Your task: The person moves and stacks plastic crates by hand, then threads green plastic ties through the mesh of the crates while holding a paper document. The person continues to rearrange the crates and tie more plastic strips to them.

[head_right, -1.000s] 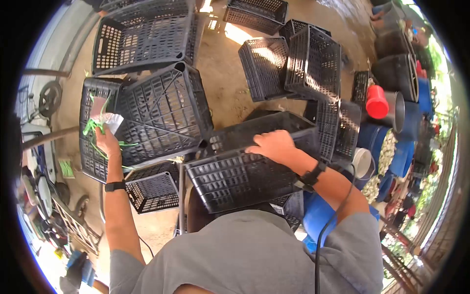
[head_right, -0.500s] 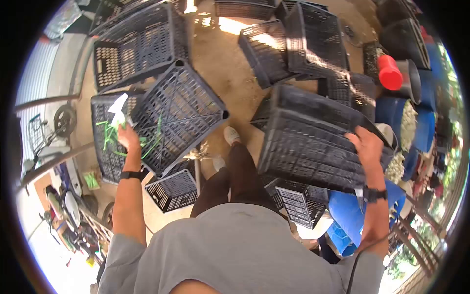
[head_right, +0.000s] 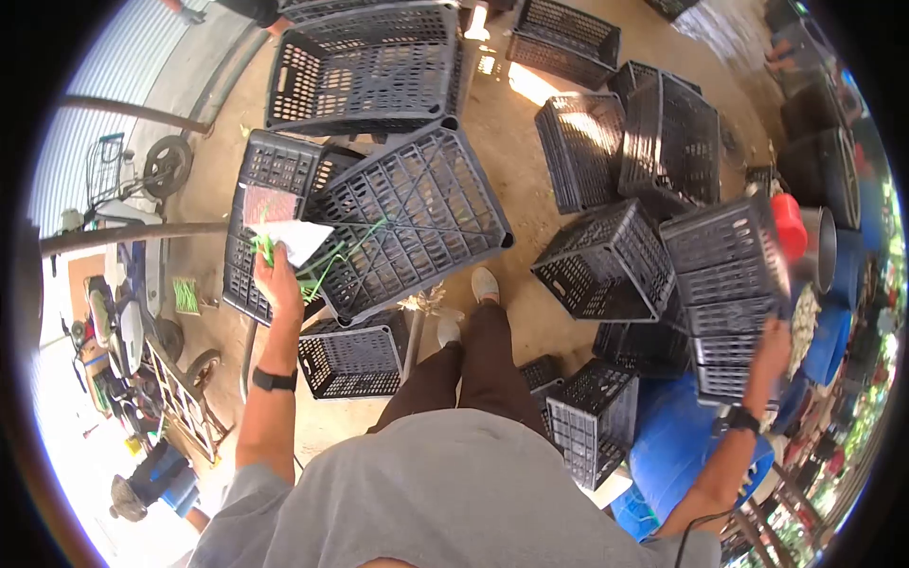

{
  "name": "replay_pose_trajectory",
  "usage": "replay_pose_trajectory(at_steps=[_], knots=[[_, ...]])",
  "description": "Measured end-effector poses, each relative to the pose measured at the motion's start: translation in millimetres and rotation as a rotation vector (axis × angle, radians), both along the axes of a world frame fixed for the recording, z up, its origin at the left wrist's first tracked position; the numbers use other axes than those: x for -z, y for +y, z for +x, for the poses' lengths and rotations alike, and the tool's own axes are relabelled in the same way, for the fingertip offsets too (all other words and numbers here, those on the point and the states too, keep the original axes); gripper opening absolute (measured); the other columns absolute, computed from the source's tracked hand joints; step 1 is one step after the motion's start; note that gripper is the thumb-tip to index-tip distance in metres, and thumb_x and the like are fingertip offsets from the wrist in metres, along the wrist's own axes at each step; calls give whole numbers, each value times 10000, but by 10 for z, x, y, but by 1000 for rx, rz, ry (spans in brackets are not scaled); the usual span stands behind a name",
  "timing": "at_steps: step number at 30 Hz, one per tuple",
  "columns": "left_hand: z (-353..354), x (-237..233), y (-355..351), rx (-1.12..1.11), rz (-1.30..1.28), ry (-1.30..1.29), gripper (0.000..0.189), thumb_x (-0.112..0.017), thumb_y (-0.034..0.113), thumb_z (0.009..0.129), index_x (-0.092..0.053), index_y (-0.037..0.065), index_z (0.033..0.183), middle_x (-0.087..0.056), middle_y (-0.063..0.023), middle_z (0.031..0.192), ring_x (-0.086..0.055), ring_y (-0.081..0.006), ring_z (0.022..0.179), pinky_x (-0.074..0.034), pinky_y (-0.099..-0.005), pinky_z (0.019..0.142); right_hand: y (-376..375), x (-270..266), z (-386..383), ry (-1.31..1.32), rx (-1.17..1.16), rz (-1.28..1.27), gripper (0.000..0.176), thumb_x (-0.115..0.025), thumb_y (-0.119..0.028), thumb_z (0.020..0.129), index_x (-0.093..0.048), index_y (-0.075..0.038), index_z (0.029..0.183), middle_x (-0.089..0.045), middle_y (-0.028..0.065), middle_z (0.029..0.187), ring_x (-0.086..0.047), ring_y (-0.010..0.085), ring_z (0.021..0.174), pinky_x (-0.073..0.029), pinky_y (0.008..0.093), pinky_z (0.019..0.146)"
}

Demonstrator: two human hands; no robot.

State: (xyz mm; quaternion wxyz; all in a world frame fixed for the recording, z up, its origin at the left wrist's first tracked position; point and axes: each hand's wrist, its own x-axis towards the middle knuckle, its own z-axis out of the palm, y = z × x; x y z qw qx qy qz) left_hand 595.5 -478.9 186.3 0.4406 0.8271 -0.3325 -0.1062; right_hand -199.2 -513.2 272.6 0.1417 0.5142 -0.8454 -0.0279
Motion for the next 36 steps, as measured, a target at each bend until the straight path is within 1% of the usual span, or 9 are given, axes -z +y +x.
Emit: replay_pose_trajectory(at_steps=[1,4,8,15,18,24,30,34,36], knots=[[19,15,142,-24,-28,50,203,-547,165,849,-566,-35,879,-516,-86,641,-429,-154,576,-360,-324,529,-44,141,586,309,25,166,403,-631,-418,769,-610,-80,988,-623,209,897,-582,370,840,-467,476,726],[-116,-206,544,-96,-128,281,171,-556,123,856,-553,-43,895,-495,2,663,-403,-81,592,-331,-259,491,-480,532,2314,-411,-446,144,428,-650,-200,714,-583,-20,1096,-575,205,1079,-524,353,1025,-398,424,914],[-103,-160,1198,-227,-193,464,176,-562,96,867,-558,36,1032,-455,79,688,-362,-1,549,-245,-182,450,-1199,2039,3836,-1069,-732,211,601,-714,-322,731,-508,37,1167,-494,246,1172,-446,370,1116,-358,405,957],[36,-312,2155,-418,-176,463,165,-557,79,854,-572,17,1006,-504,44,747,-421,-29,598,-309,-185,498,-1653,2271,4847,-1169,-715,380,488,-722,-290,694,-512,42,984,-604,254,901,-580,394,882,-441,436,774],[2,-241,2190,-538,-392,478,146,-547,94,837,-574,-26,915,-507,20,687,-423,-45,566,-322,-220,459,-1279,1792,4721,-1080,-806,310,392,-702,-244,688,-533,12,933,-620,231,836,-582,424,814,-458,429,710],[10,1,2242,-481,-150,326,142,-553,96,786,-531,-43,764,-489,-37,590,-423,-133,544,-362,-325,493,-1326,-635,4528,-839,-909,51,215,-662,-51,575,-479,-15,683,-481,66,595,-433,120,568,-397,295,538],[-69,-143,1937,-496,-368,384,120,-537,83,780,-543,-35,761,-472,-31,571,-426,-93,541,-358,-287,487,-2572,-2057,4522,-105,-1154,-167,238,-665,-33,550,-475,-16,694,-525,158,632,-546,326,622,-427,420,590],[-108,-259,1967,-502,-379,312,118,-524,76,791,-544,-38,771,-469,-25,572,-401,-94,536,-341,-293,483,-2616,-2739,5019,-91,-923,-309,290,-625,-62,636,-514,-48,904,-597,200,843,-585,387,811,-458,469,674],[-137,-241,1976,-558,-416,427,119,-521,74,793,-549,-42,782,-477,0,598,-395,-85,551,-334,-280,489,-2761,-2565,5180,-19,-1283,-689,249,-560,-58,700,-490,-68,938,-584,165,863,-575,396,751,-462,482,644]])
